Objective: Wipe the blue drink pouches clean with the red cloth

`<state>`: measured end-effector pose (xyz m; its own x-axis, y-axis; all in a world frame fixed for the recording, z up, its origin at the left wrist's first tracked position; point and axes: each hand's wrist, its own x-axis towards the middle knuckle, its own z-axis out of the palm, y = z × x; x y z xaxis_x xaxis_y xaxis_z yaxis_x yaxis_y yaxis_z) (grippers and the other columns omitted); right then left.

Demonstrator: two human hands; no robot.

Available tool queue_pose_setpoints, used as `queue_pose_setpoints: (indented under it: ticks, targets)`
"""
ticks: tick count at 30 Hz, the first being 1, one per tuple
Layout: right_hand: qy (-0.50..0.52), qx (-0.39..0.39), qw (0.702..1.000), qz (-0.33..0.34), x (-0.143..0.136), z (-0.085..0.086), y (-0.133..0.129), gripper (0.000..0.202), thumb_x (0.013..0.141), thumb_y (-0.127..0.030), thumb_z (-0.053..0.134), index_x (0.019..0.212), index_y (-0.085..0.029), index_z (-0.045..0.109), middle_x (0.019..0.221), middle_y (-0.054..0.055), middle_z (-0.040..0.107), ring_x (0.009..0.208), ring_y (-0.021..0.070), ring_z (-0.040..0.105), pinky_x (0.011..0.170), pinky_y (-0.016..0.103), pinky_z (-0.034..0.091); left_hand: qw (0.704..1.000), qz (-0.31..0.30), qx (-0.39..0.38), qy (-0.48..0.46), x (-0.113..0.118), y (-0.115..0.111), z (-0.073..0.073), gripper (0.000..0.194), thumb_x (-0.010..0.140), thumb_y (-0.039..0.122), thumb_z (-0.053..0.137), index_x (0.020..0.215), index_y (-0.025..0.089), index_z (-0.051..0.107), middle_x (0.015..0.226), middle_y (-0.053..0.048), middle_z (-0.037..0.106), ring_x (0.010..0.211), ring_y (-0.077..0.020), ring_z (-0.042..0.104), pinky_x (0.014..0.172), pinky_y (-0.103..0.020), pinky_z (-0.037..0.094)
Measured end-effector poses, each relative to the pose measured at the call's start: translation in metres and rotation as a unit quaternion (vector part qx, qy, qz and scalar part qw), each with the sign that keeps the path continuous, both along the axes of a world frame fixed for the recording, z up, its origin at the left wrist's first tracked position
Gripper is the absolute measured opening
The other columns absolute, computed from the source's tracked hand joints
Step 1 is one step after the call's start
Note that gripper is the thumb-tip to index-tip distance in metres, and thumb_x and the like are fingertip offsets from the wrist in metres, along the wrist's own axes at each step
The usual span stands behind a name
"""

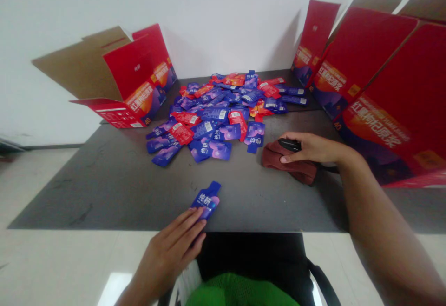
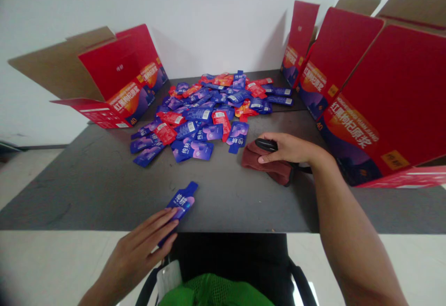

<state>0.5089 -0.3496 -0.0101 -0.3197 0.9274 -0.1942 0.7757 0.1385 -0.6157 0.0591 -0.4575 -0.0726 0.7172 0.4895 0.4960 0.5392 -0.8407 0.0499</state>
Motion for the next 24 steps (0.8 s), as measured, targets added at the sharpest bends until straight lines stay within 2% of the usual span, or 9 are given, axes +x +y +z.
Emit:
queue_pose_setpoints:
  ticks: [4, 7, 10, 12, 15, 18, 20, 21, 24]
  targets:
    - [-0.011, 0.079, 0.997, -0.007, 0.012, -0.014, 0.009, 0.055, 0.081, -0.064, 0.071, 0.116, -0.023, 0.069, 0.116, 0.007, 0.073, 0.105, 0.0309, 0.066, 0.088, 0.039, 0.051, 0.998, -0.059, 0.024, 0.015, 0.05, -0.018, 0.002, 0.017, 0.099, 0.016, 0.062, 0.112, 0.015, 0.073, 0.126, -0.005, 0.075, 0.126, -0.0221, 0.066, 0.107, -0.038, 0.058]
    - [-0.037, 0.155, 0.987, -0.018, 0.019, -0.026, 0.016, 0.044, 0.086, -0.053, 0.067, 0.117, -0.022, 0.07, 0.117, 0.008, 0.074, 0.104, 0.0304, 0.067, 0.09, 0.04, 0.052, 0.998, -0.048, -0.009, 0.027, 0.086, -0.017, 0.0, 0.027, 0.103, 0.032, 0.059, 0.12, 0.016, 0.072, 0.132, -0.007, 0.072, 0.128, -0.0241, 0.065, 0.107, -0.04, 0.057]
    - [-0.075, 0.226, 0.971, -0.035, 0.016, -0.027, 0.015, 0.034, 0.092, -0.04, 0.06, 0.117, -0.019, 0.07, 0.118, 0.011, 0.073, 0.106, 0.0298, 0.067, 0.093, 0.04, 0.051, 0.998, -0.03, -0.034, 0.032, 0.11, -0.007, -0.001, 0.041, 0.103, 0.045, 0.056, 0.127, 0.015, 0.069, 0.142, -0.011, 0.065, 0.131, -0.0267, 0.062, 0.109, -0.042, 0.056]
    - [-0.09, 0.251, 0.962, -0.062, 0.007, -0.022, 0.005, 0.037, 0.098, -0.038, 0.053, 0.127, -0.019, 0.066, 0.124, 0.012, 0.071, 0.112, 0.0298, 0.067, 0.095, 0.041, 0.051, 0.998, -0.034, -0.039, 0.039, 0.117, -0.001, 0.0, 0.043, 0.104, 0.046, 0.055, 0.13, 0.015, 0.068, 0.144, -0.011, 0.064, 0.133, -0.0263, 0.06, 0.111, -0.042, 0.053]
    - [-0.096, 0.231, 0.965, -0.076, -0.013, -0.018, -0.022, 0.053, 0.105, -0.049, 0.042, 0.15, -0.021, 0.049, 0.138, 0.014, 0.065, 0.12, 0.0301, 0.064, 0.1, 0.043, 0.05, 0.997, -0.04, -0.037, 0.045, 0.118, 0.001, -0.002, 0.044, 0.104, 0.044, 0.053, 0.135, 0.014, 0.064, 0.144, -0.011, 0.063, 0.136, -0.0257, 0.057, 0.113, -0.042, 0.051]
    - [-0.123, 0.233, 0.964, -0.038, -0.03, -0.025, -0.051, 0.082, 0.095, -0.071, 0.051, 0.158, -0.019, 0.039, 0.149, 0.019, 0.055, 0.131, 0.0364, 0.056, 0.107, 0.052, 0.045, 0.998, -0.018, -0.057, 0.03, 0.117, -0.003, -0.006, 0.045, 0.106, 0.042, 0.05, 0.137, 0.011, 0.061, 0.145, -0.013, 0.062, 0.136, -0.026, 0.055, 0.112, -0.042, 0.052]
    - [-0.143, 0.267, 0.953, -0.012, -0.034, -0.034, -0.061, 0.095, 0.085, -0.077, 0.062, 0.157, -0.019, 0.04, 0.153, 0.02, 0.049, 0.136, 0.0398, 0.05, 0.111, 0.056, 0.041, 0.997, -0.004, -0.075, 0.022, 0.117, -0.005, -0.009, 0.043, 0.106, 0.04, 0.049, 0.133, 0.009, 0.062, 0.145, -0.014, 0.061, 0.136, -0.0274, 0.055, 0.111, -0.044, 0.053]
    - [-0.148, 0.28, 0.948, -0.008, -0.033, -0.038, -0.063, 0.091, 0.085, -0.074, 0.064, 0.156, -0.021, 0.042, 0.152, 0.019, 0.05, 0.136, 0.0391, 0.05, 0.11, 0.056, 0.041, 0.997, -0.002, -0.08, 0.02, 0.117, -0.006, -0.011, 0.041, 0.106, 0.039, 0.049, 0.131, 0.01, 0.063, 0.145, -0.015, 0.06, 0.135, -0.0283, 0.054, 0.111, -0.045, 0.053]
    - [-0.159, 0.287, 0.944, -0.035, -0.026, -0.047, -0.06, 0.052, 0.097, -0.05, 0.062, 0.143, -0.025, 0.056, 0.139, 0.013, 0.06, 0.121, 0.0314, 0.06, 0.1, 0.046, 0.048, 0.996, 0.004, -0.082, 0.023, 0.118, -0.007, -0.013, 0.037, 0.104, 0.037, 0.054, 0.129, 0.011, 0.063, 0.141, -0.017, 0.059, 0.131, -0.0311, 0.056, 0.106, -0.048, 0.056]
